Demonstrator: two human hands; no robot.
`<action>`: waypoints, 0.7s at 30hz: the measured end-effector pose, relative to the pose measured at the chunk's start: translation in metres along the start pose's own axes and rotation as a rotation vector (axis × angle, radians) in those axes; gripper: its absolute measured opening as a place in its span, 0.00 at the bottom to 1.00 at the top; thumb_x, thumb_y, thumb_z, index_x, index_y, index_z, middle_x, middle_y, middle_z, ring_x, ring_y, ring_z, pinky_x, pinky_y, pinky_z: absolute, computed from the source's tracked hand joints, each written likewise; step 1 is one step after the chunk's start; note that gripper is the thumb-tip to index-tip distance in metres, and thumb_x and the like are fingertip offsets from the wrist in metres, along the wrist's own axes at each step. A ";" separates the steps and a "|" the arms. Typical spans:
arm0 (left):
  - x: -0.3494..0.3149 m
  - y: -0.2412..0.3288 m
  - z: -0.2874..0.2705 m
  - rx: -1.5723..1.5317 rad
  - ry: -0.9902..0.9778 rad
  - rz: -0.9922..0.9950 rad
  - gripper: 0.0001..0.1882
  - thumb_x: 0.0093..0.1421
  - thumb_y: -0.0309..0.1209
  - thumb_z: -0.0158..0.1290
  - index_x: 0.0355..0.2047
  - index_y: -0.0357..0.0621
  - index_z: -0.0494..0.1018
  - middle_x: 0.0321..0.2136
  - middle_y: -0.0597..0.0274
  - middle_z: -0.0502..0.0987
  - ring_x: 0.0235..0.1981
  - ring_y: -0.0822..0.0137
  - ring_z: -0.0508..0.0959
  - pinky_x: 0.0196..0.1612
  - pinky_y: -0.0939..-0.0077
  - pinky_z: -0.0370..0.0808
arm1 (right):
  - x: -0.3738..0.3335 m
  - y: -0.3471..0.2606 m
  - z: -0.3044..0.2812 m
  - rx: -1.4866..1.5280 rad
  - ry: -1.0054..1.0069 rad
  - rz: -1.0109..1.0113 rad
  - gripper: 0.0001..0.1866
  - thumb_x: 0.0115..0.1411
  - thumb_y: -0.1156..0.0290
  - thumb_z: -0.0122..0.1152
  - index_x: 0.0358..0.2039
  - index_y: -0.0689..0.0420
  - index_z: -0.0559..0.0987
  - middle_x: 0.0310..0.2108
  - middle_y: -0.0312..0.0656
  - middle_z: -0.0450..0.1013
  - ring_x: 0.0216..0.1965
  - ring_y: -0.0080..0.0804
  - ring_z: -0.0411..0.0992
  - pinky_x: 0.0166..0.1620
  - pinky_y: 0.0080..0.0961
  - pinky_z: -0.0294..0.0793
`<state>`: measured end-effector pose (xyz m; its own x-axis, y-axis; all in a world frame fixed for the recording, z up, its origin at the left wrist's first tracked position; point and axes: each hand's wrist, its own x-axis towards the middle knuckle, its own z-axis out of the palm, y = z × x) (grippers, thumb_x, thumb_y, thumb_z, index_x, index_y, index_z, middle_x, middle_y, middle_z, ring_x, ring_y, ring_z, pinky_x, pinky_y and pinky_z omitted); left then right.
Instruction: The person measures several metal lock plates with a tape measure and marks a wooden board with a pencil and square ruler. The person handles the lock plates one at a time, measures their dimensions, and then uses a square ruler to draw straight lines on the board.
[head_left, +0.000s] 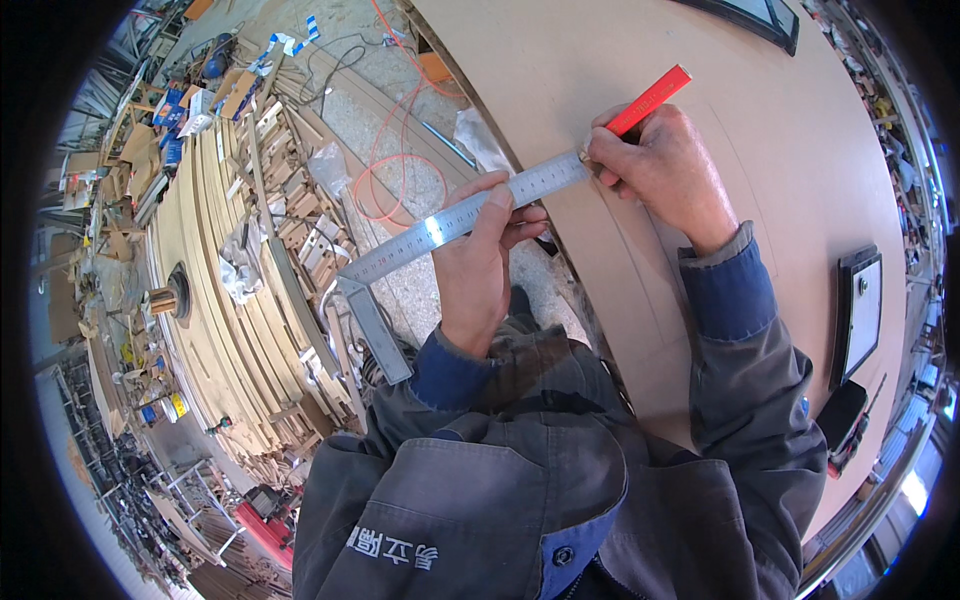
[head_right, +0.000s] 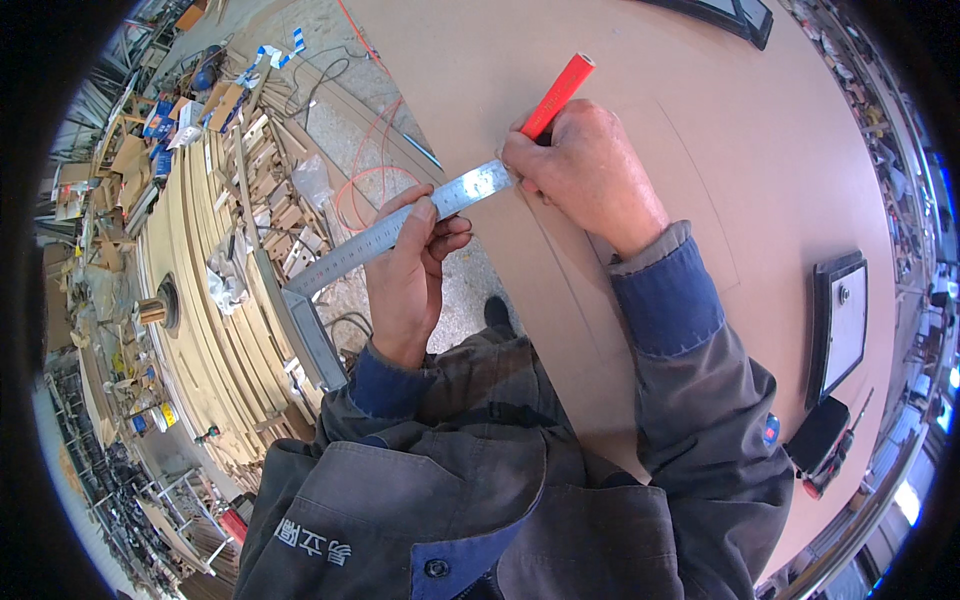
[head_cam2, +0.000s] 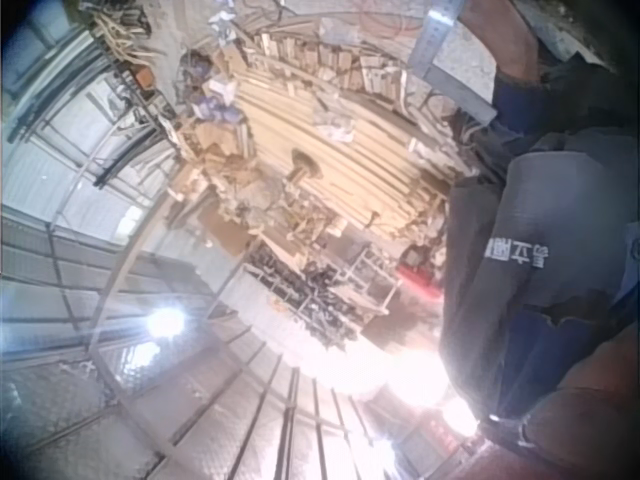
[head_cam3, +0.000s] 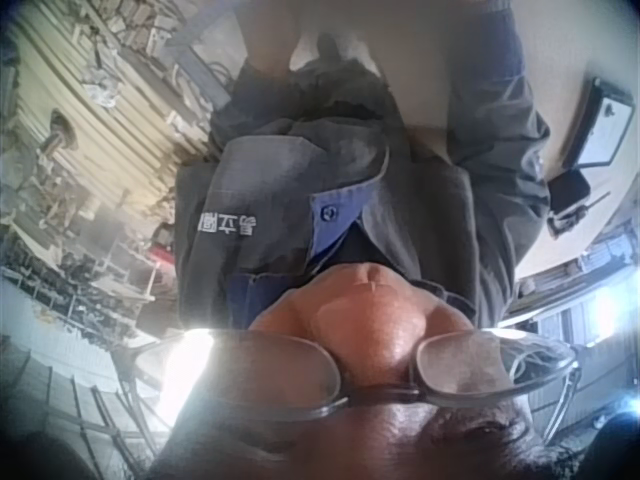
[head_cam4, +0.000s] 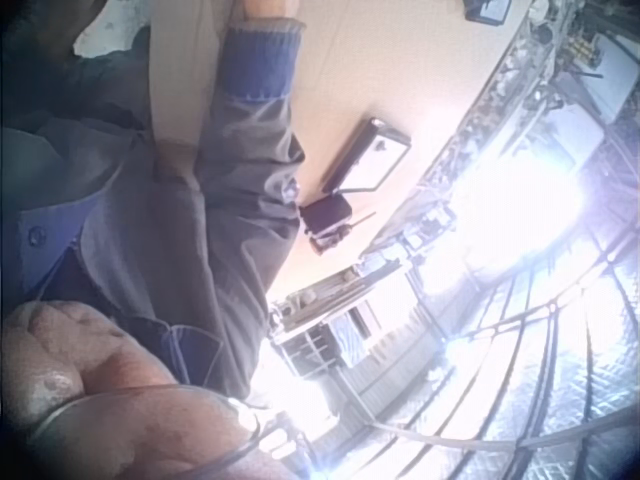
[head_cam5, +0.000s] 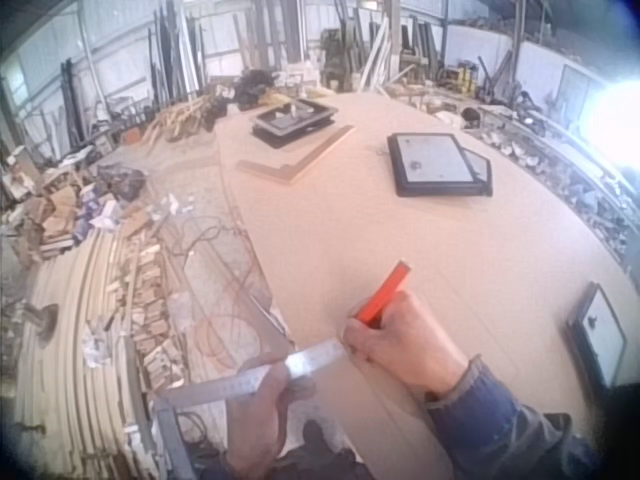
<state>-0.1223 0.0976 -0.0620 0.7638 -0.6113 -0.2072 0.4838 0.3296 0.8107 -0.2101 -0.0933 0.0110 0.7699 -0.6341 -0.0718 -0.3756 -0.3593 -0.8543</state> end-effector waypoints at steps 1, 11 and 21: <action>-0.001 -0.001 0.000 -0.002 -0.001 0.001 0.17 0.74 0.29 0.55 0.57 0.29 0.71 0.42 0.47 0.82 0.37 0.61 0.86 0.42 0.67 0.87 | -0.001 0.000 0.000 0.009 -0.002 -0.001 0.15 0.59 0.63 0.64 0.24 0.63 0.86 0.16 0.40 0.77 0.19 0.27 0.77 0.31 0.27 0.78; -0.020 -0.007 0.002 0.006 0.019 -0.016 0.17 0.74 0.30 0.55 0.57 0.29 0.71 0.41 0.47 0.82 0.37 0.61 0.86 0.42 0.69 0.87 | -0.017 0.003 -0.003 0.053 -0.034 0.035 0.14 0.60 0.66 0.64 0.25 0.64 0.85 0.15 0.38 0.76 0.18 0.23 0.75 0.28 0.25 0.75; -0.039 -0.013 0.005 0.005 0.004 -0.025 0.19 0.74 0.31 0.56 0.57 0.29 0.70 0.42 0.47 0.82 0.38 0.61 0.86 0.43 0.69 0.87 | -0.040 0.005 -0.007 0.067 -0.020 0.024 0.11 0.59 0.67 0.64 0.27 0.62 0.85 0.15 0.38 0.75 0.18 0.23 0.74 0.29 0.25 0.75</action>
<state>-0.1606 0.1141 -0.0615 0.7534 -0.6163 -0.2292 0.5004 0.3111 0.8080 -0.2469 -0.0746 0.0135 0.7717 -0.6277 -0.1023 -0.3588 -0.2969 -0.8849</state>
